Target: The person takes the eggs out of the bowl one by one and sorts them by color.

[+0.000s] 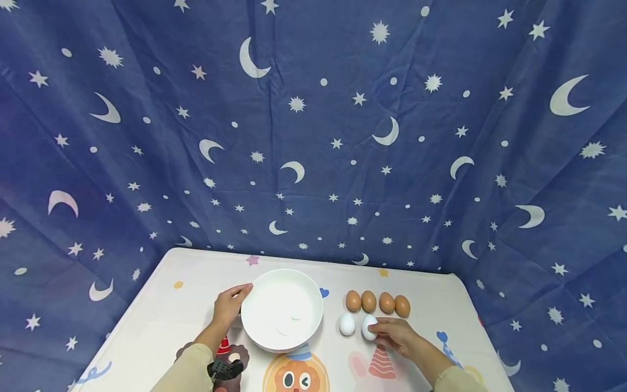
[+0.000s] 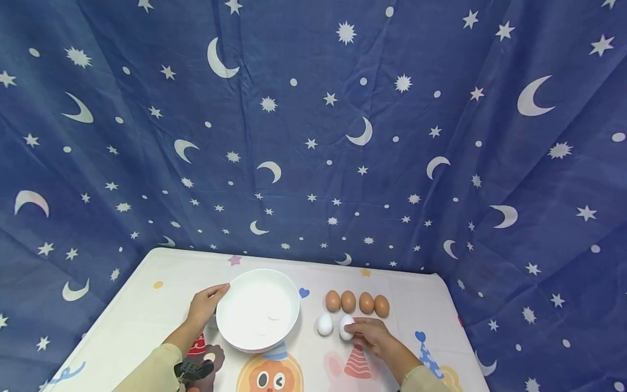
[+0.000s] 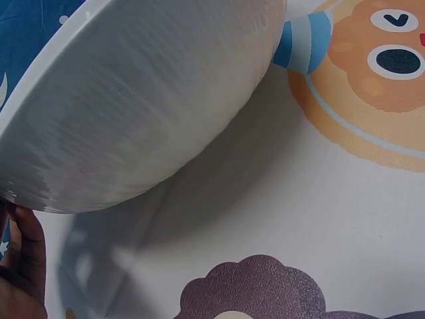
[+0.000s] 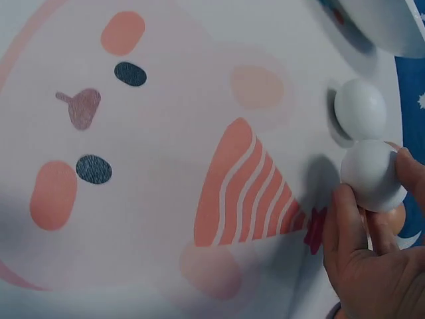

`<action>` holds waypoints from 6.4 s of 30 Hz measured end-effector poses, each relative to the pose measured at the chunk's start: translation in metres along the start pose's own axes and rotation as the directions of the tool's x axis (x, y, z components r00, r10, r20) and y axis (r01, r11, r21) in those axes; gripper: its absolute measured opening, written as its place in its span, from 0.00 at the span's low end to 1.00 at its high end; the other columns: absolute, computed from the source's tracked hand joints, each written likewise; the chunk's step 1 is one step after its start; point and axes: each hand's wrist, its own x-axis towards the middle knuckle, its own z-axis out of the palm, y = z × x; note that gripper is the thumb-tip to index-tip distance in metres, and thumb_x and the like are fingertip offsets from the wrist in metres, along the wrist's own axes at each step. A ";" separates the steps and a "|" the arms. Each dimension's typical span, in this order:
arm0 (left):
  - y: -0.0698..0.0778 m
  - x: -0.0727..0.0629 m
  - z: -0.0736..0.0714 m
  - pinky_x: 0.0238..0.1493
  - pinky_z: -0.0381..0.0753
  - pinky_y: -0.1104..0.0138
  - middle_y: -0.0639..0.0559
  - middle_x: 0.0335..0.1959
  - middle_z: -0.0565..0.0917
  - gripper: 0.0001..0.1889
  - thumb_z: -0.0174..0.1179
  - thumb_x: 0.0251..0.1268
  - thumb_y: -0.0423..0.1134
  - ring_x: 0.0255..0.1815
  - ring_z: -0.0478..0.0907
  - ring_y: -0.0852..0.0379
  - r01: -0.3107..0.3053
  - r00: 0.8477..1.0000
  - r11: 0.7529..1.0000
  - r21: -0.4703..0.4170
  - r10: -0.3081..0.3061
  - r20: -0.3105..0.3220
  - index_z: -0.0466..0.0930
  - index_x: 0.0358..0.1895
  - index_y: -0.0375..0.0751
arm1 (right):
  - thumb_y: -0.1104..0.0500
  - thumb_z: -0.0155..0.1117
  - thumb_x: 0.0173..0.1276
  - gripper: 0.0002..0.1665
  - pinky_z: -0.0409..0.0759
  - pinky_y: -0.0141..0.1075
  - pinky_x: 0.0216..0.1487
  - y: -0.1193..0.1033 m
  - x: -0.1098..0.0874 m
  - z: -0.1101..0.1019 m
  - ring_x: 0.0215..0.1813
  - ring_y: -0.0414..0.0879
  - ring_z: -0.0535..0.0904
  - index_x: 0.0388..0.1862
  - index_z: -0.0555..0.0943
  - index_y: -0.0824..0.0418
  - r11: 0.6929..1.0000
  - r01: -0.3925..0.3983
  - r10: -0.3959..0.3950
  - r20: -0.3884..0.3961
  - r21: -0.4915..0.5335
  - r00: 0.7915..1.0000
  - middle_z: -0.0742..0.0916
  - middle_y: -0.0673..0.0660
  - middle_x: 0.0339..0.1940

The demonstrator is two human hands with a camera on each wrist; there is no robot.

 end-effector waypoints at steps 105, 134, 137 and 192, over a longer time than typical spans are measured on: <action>-0.003 0.001 0.001 0.36 0.83 0.70 0.36 0.61 0.78 0.29 0.58 0.69 0.58 0.39 0.83 0.58 -0.008 1.000 1.000 -0.018 0.008 0.002 0.80 0.60 0.37 | 0.61 0.84 0.43 0.27 0.85 0.41 0.47 -0.047 0.009 0.204 0.46 0.57 0.86 0.42 0.86 0.70 0.685 0.384 -0.486 0.005 -0.620 0.874 0.89 0.63 0.39; -0.002 0.000 0.001 0.38 0.83 0.70 0.37 0.62 0.79 0.28 0.57 0.69 0.58 0.42 0.83 0.57 -0.008 1.000 1.000 -0.012 0.008 0.007 0.80 0.60 0.39 | 0.62 0.84 0.44 0.23 0.83 0.42 0.51 -0.036 0.017 0.212 0.45 0.52 0.85 0.42 0.88 0.65 0.651 0.408 -0.486 0.062 -0.640 0.872 0.90 0.58 0.37; -0.002 0.001 0.001 0.38 0.83 0.70 0.37 0.62 0.78 0.28 0.57 0.69 0.58 0.41 0.83 0.58 -0.008 1.000 1.000 -0.014 0.008 0.009 0.80 0.60 0.38 | 0.61 0.83 0.45 0.23 0.84 0.40 0.47 -0.038 0.015 0.214 0.42 0.50 0.84 0.42 0.88 0.65 0.667 0.414 -0.480 0.068 -0.619 0.875 0.89 0.58 0.37; -0.002 0.001 0.000 0.36 0.83 0.71 0.37 0.61 0.79 0.30 0.58 0.68 0.60 0.39 0.82 0.59 0.004 1.000 1.000 -0.026 -0.004 0.008 0.80 0.60 0.39 | 0.62 0.74 0.60 0.23 0.87 0.38 0.38 -0.047 -0.020 0.186 0.37 0.51 0.88 0.50 0.81 0.74 0.937 0.318 -0.292 0.175 -0.145 0.940 0.89 0.63 0.37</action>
